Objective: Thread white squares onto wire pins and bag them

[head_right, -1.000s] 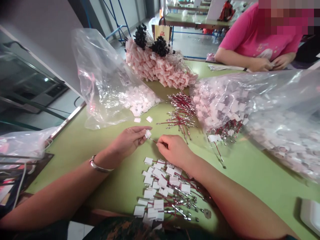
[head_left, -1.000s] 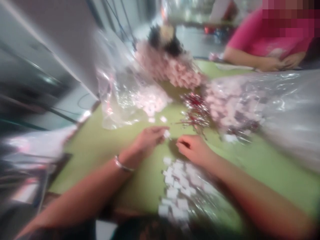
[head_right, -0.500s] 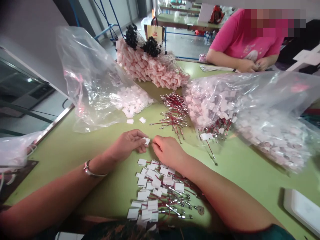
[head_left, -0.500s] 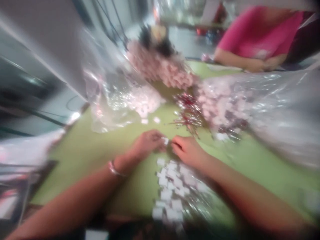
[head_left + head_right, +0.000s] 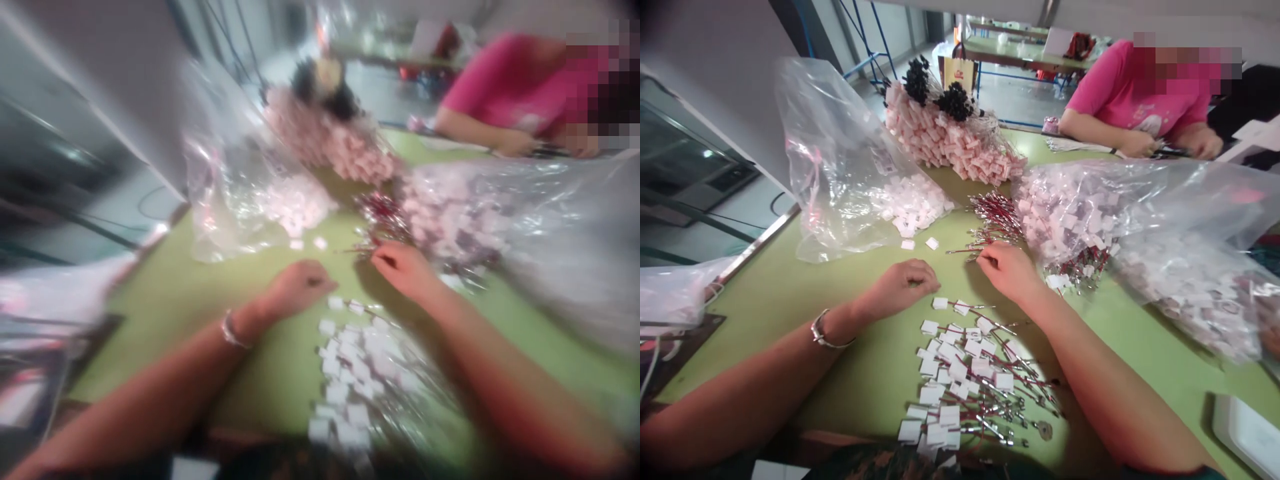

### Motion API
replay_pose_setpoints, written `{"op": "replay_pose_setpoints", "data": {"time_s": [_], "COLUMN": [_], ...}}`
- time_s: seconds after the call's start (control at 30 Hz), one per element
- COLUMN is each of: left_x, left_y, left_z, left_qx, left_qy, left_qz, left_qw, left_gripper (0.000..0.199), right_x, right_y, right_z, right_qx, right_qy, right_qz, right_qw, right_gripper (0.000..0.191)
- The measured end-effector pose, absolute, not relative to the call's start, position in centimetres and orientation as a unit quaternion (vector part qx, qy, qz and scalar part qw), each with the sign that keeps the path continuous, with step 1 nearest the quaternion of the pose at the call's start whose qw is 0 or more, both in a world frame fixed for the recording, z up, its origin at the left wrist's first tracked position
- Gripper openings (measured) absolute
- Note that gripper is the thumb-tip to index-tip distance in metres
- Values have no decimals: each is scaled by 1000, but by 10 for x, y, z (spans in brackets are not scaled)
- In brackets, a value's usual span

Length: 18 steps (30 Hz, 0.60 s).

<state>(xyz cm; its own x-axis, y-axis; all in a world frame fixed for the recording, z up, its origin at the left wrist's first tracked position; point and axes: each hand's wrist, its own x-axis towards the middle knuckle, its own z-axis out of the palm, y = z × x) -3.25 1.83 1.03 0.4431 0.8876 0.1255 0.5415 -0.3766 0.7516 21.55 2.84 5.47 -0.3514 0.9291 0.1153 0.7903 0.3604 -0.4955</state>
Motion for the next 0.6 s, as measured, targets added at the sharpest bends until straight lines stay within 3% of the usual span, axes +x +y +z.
{"op": "replay_pose_setpoints", "data": {"time_s": [0.1,0.2,0.37,0.5,0.6], "left_x": [-41,-39,-33,-37,-39], "left_y": [39,56,59,51,45], "left_z": [6,1,-2,0,2], "left_qx": [796,828,842,856,859], "left_qy": [496,492,495,473,477], "left_qz": [301,264,212,196,161], "left_qw": [172,53,34,68,92], "left_gripper": [24,35,29,30,32], "right_x": [210,192,171,173,180], "right_y": [40,51,61,61,56], "right_z": [60,60,42,40,53], "right_qx": [-553,-545,-509,-491,-489], "right_qy": [-808,-832,-860,-868,-846], "right_qz": [129,49,-32,-9,73], "right_qw": [154,94,21,68,199], "right_gripper": [22,20,19,20,18]}}
